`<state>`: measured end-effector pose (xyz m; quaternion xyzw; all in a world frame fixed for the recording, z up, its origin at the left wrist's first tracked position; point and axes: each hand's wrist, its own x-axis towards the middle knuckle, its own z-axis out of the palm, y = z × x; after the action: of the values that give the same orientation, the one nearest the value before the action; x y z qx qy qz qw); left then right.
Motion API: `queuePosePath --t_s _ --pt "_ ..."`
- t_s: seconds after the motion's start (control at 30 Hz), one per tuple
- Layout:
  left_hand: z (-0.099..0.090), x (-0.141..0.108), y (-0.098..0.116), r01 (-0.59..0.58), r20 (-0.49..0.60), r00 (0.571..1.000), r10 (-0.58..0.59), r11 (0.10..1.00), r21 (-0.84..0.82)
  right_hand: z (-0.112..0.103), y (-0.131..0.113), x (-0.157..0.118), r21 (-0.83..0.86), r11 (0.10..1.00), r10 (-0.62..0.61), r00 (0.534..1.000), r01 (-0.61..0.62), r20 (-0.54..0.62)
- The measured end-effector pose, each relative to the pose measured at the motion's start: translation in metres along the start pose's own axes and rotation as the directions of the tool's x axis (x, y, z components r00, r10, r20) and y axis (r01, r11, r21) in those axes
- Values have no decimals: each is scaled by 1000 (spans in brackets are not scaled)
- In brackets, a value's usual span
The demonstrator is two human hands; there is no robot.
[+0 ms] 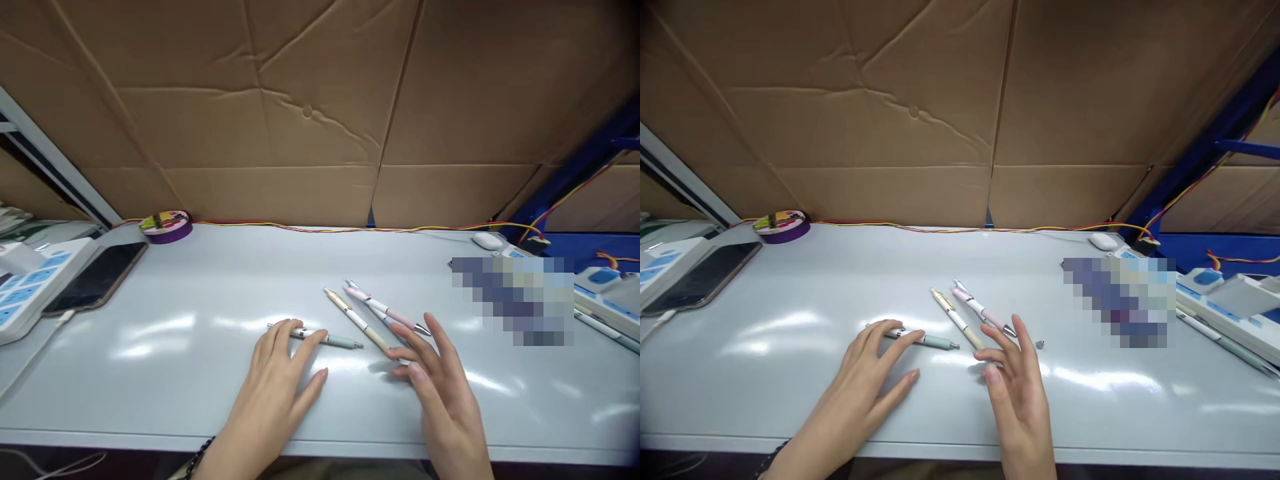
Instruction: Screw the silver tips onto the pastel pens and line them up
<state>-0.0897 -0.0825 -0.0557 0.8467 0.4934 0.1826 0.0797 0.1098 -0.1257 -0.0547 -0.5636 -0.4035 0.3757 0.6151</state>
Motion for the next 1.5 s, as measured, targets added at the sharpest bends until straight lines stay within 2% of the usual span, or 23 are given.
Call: queuePosePath --t_s 0.17,0.33,0.43,0.5,0.53,0.57,0.63,0.73,0.83,0.93,1.03,1.1,1.2,1.33,1.5 --pt "-2 2 1 -4 -2 1000 4 1000 8 2 -1 0 -21 1000 -9 1000 9 12" --pt "-1 2 0 -3 2 1000 3 1000 -18 5 -2 -4 -39 998 -50 997 48 -62" --pt "-1 1 0 4 -4 1000 -4 999 -51 -5 -3 -2 -227 965 -171 970 130 -172" --pt "-2 1 1 -7 19 1000 8 997 -74 -22 -1 7 -493 848 -325 927 196 -190" --pt "-3 1 2 -15 37 999 18 996 -83 -33 2 13 -636 742 -393 906 212 -156" --pt "-3 2 2 -24 56 998 29 996 -89 -44 5 20 -740 646 -396 912 189 -112" --pt "-5 3 4 -44 99 994 54 994 -101 -64 12 32 -873 467 -325 945 142 -20" --pt "-6 6 6 -59 118 990 72 992 -111 -78 19 42 -916 398 -149 989 57 -3" --pt "-7 7 7 -50 91 994 62 991 -127 -77 19 43 -902 426 -128 992 64 9" --pt "-9 6 8 -39 70 996 51 985 -165 -71 15 37 -848 518 -160 987 109 29" --pt "-9 4 7 -38 68 996 53 979 -201 -59 8 27 -739 667 -182 983 98 -34" --pt "-8 3 7 -34 77 996 51 979 -201 -45 4 17 -610 790 -143 984 52 -101" --pt "-7 1 6 -30 90 995 44 987 -160 -21 -2 3 -400 916 -76 994 37 -82" --pt "-7 -1 5 -38 103 993 49 994 -106 -1 -3 -5 -192 981 -24 998 14 -52" --pt "-8 -1 5 -48 137 989 56 997 -58 -1 -1 -6 -120 991 -71 993 59 -100"
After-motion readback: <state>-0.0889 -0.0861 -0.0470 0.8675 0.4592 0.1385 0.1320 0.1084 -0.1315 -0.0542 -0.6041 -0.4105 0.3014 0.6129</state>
